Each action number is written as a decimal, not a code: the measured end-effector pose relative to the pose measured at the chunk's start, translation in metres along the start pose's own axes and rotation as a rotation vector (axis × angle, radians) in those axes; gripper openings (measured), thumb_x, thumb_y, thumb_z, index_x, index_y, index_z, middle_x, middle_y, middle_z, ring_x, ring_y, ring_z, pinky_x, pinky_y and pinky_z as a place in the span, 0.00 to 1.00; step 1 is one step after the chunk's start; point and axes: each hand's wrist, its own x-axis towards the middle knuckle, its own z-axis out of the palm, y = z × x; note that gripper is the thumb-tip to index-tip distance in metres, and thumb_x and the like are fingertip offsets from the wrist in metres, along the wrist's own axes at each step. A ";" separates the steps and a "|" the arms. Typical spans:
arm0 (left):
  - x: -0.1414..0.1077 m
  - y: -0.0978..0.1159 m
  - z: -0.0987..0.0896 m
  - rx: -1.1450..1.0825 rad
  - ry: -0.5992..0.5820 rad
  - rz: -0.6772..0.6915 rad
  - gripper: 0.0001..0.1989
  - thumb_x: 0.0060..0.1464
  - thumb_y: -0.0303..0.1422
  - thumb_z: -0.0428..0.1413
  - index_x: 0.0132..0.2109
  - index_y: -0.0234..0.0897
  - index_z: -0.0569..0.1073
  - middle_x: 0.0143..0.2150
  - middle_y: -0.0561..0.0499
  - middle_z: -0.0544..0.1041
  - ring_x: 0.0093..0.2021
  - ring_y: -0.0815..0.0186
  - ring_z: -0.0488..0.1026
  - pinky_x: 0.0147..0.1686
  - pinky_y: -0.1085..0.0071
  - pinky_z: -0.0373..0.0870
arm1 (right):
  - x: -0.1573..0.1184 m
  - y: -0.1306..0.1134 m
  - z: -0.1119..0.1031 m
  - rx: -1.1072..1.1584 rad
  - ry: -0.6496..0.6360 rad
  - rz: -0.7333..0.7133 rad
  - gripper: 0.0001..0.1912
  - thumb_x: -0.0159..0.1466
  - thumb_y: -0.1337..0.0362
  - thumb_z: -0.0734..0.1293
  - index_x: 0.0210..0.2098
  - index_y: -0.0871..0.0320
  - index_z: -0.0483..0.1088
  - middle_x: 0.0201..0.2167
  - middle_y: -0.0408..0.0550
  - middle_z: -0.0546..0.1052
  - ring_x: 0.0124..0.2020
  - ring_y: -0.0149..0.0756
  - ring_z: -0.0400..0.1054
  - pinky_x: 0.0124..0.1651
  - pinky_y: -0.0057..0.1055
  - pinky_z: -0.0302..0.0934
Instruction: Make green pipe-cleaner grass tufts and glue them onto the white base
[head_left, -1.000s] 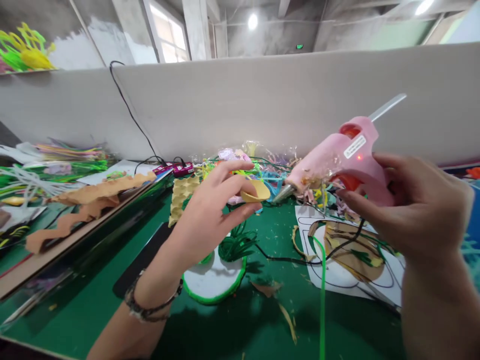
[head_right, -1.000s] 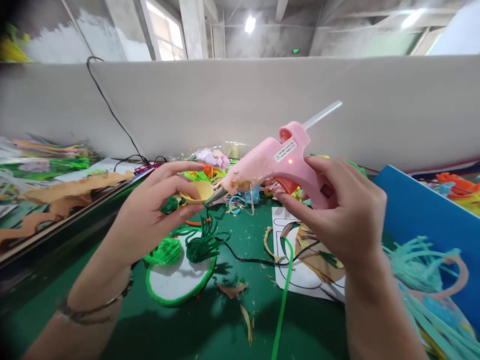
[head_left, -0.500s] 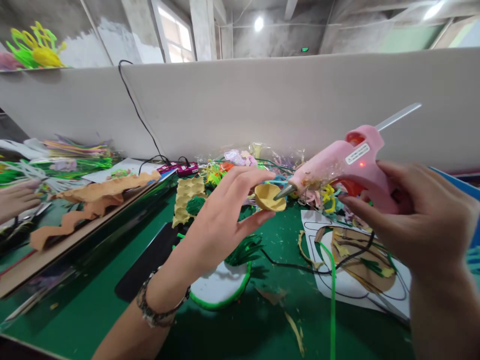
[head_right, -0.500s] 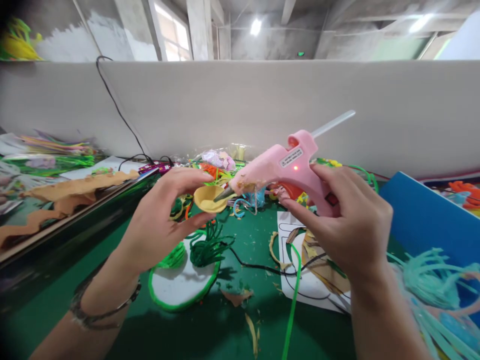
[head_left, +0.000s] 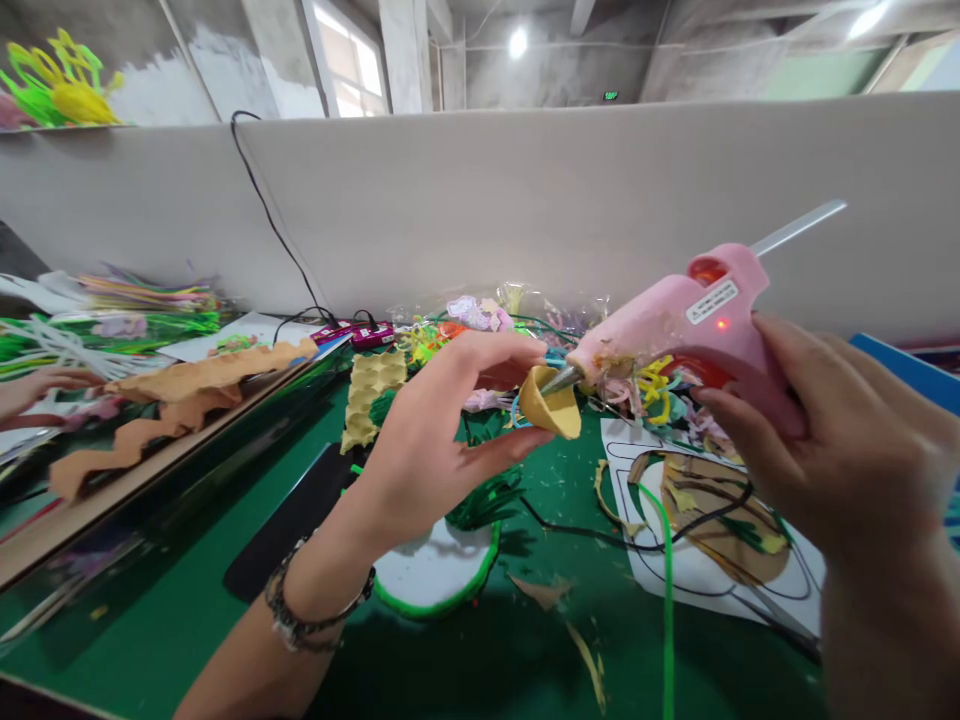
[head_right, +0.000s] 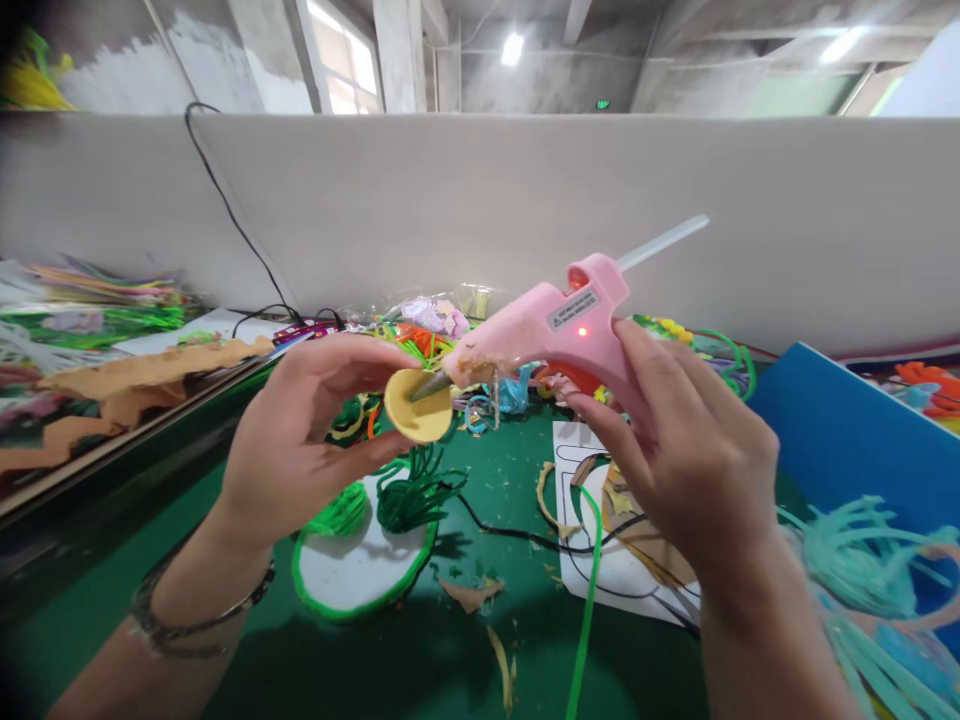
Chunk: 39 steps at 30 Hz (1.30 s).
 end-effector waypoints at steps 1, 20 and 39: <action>0.000 -0.001 0.000 0.007 -0.002 0.015 0.18 0.50 0.28 0.56 0.48 0.44 0.65 0.45 0.51 0.71 0.44 0.65 0.71 0.44 0.67 0.71 | 0.000 0.000 0.000 -0.010 -0.001 -0.003 0.21 0.60 0.60 0.62 0.50 0.64 0.64 0.33 0.57 0.75 0.35 0.41 0.71 0.32 0.31 0.64; 0.000 -0.004 0.000 0.034 -0.001 0.012 0.16 0.50 0.35 0.55 0.47 0.45 0.65 0.46 0.50 0.71 0.44 0.62 0.70 0.44 0.63 0.70 | -0.004 0.000 -0.002 -0.069 0.002 0.104 0.25 0.60 0.61 0.62 0.56 0.54 0.58 0.37 0.54 0.75 0.36 0.40 0.71 0.33 0.33 0.66; 0.000 -0.008 -0.002 0.007 -0.018 -0.003 0.16 0.51 0.35 0.55 0.48 0.48 0.65 0.45 0.50 0.72 0.44 0.62 0.71 0.44 0.63 0.71 | -0.003 -0.001 -0.004 -0.042 0.096 0.071 0.30 0.57 0.68 0.65 0.58 0.52 0.56 0.34 0.53 0.75 0.34 0.43 0.71 0.32 0.36 0.65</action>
